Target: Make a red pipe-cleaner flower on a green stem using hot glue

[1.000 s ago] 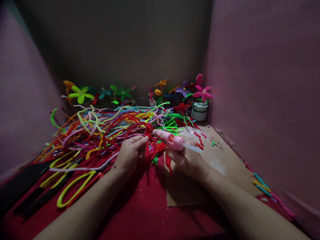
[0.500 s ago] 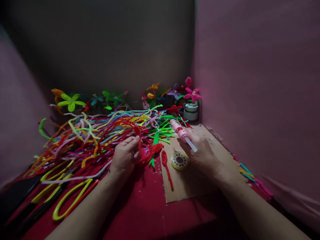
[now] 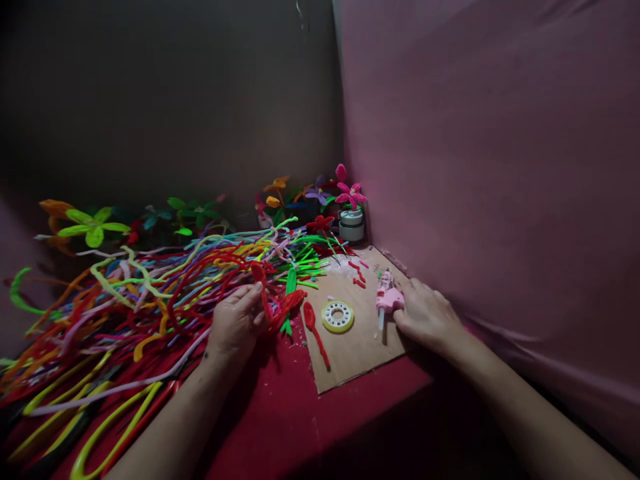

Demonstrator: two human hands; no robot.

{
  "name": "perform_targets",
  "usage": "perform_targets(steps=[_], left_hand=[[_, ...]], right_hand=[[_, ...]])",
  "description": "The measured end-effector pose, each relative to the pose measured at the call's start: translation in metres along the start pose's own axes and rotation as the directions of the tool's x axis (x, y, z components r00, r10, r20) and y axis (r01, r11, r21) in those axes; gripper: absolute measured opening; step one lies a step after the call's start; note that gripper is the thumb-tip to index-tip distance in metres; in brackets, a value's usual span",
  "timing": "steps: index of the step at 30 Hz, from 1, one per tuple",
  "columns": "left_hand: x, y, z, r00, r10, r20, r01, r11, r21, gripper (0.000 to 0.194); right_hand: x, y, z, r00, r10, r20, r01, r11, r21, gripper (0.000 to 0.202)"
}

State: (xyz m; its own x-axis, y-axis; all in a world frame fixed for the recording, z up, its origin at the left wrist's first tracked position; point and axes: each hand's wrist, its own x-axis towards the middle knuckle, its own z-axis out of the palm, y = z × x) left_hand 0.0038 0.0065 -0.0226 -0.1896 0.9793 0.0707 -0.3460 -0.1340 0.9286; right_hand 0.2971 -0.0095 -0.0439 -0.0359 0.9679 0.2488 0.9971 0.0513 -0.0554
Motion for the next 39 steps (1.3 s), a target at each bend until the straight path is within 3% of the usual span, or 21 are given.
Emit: perform_targets(steps=[2,7,10,13,18,21,25,28,31,34,36,39], left_hand=[[0.000,0.000,-0.001,1.000,0.000,0.005,0.000,1.000,0.010,0.028],[-0.001,-0.002,0.001,1.000,0.016,0.001,-0.016,0.999,0.043,0.029],[-0.002,-0.004,0.001,1.000,0.022,0.016,-0.023,0.996,0.084,0.031],[-0.002,-0.005,-0.001,0.999,0.033,0.035,-0.036,0.993,0.109,0.031],[-0.003,-0.001,0.000,0.999,-0.008,0.046,0.005,0.999,0.051,0.031],[-0.003,0.000,0.001,1.000,-0.007,0.030,0.006,0.999,0.032,0.030],[-0.002,-0.001,0.001,0.999,0.018,0.027,-0.019,0.998,0.053,0.029],[-0.004,0.001,0.001,0.999,-0.001,0.032,-0.001,0.998,0.059,0.029],[-0.010,0.007,0.005,0.997,-0.040,0.059,0.037,0.998,0.050,0.030],[-0.017,0.011,0.011,0.998,-0.031,0.063,0.023,0.992,0.124,0.032],[-0.019,0.010,0.013,0.998,0.019,0.054,-0.032,0.970,0.242,0.033],[-0.019,0.006,0.013,0.995,0.080,0.053,-0.095,0.907,0.410,0.033]], right_hand=[[0.002,-0.003,-0.003,1.000,-0.007,-0.014,0.006,0.999,-0.044,0.047],[0.003,-0.031,-0.013,0.980,-0.099,-0.175,0.078,0.989,-0.125,0.027],[0.009,-0.060,-0.012,0.945,-0.229,-0.234,0.247,0.968,0.049,0.023],[0.018,-0.092,-0.007,0.918,-0.364,-0.156,0.392,0.891,0.229,0.021],[0.028,-0.129,-0.005,0.898,-0.432,-0.084,0.440,0.870,0.222,0.016],[0.029,-0.135,-0.006,0.907,-0.418,-0.055,0.414,0.856,0.310,0.013],[0.032,-0.132,-0.005,0.931,-0.345,-0.119,0.353,0.769,0.533,0.010],[0.040,-0.129,-0.007,0.979,-0.191,-0.069,0.170,0.584,0.794,0.009],[0.050,-0.130,-0.015,0.985,-0.139,0.104,-0.076,0.196,0.978,0.011],[0.055,-0.133,-0.024,0.981,-0.136,0.137,-0.150,-0.089,0.985,0.015],[0.054,-0.136,-0.026,0.990,-0.098,0.103,-0.117,-0.159,0.980,0.016],[0.048,-0.141,-0.023,0.998,-0.041,0.037,-0.044,-0.165,0.985,0.017]])
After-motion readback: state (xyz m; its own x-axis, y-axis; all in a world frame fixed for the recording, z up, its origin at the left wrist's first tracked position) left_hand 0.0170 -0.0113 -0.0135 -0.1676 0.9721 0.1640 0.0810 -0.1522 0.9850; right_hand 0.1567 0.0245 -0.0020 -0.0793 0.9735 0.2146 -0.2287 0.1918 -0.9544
